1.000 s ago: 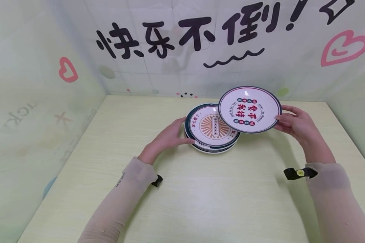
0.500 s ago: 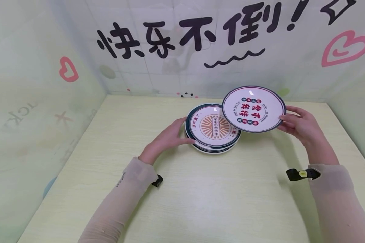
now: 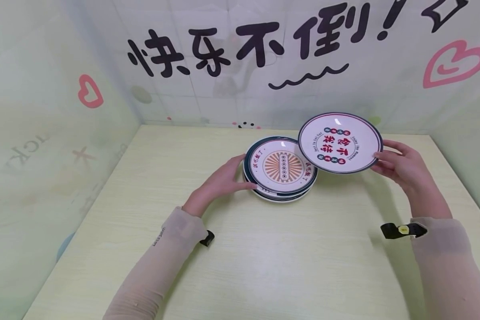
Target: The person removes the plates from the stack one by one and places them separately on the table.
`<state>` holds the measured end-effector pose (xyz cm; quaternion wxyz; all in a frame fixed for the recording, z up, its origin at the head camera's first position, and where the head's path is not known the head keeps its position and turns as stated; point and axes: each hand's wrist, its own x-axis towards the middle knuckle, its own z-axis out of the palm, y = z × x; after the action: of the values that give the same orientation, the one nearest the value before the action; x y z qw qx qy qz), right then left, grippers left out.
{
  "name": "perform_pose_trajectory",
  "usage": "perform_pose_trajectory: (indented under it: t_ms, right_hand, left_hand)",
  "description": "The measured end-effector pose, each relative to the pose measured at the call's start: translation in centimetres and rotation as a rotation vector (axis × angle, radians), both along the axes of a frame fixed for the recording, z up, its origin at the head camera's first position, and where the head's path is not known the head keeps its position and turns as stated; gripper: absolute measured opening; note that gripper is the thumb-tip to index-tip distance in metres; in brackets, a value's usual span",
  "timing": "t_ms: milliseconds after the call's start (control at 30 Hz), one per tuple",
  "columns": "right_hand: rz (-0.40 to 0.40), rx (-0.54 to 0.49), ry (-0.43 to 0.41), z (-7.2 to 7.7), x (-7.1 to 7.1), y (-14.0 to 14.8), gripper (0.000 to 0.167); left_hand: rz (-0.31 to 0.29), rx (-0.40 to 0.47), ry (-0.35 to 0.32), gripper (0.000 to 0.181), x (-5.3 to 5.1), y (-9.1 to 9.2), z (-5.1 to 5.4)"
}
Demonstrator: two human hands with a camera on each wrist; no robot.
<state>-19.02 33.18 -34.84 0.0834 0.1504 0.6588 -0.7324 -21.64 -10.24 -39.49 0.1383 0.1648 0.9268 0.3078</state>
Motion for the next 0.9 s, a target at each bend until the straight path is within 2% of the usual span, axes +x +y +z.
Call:
perform_pose_trajectory:
  t_ms: [300,600,900]
  right_hand:
    - [-0.023,-0.009,-0.005,-0.1,0.1,0.5,0.074]
    - [-0.038,-0.045,0.001,-0.4,0.3,1.0,0.07]
    - [-0.065,-0.062,-0.026,-0.6,0.3,1.5,0.069]
  left_hand:
    - [0.004,-0.003,-0.001,0.105,0.0,0.0,-0.1]
    - [0.003,0.005,0.003,0.105,0.0,0.0,-0.2]
    - [0.001,0.003,0.006,0.105,-0.1,-0.1,-0.3]
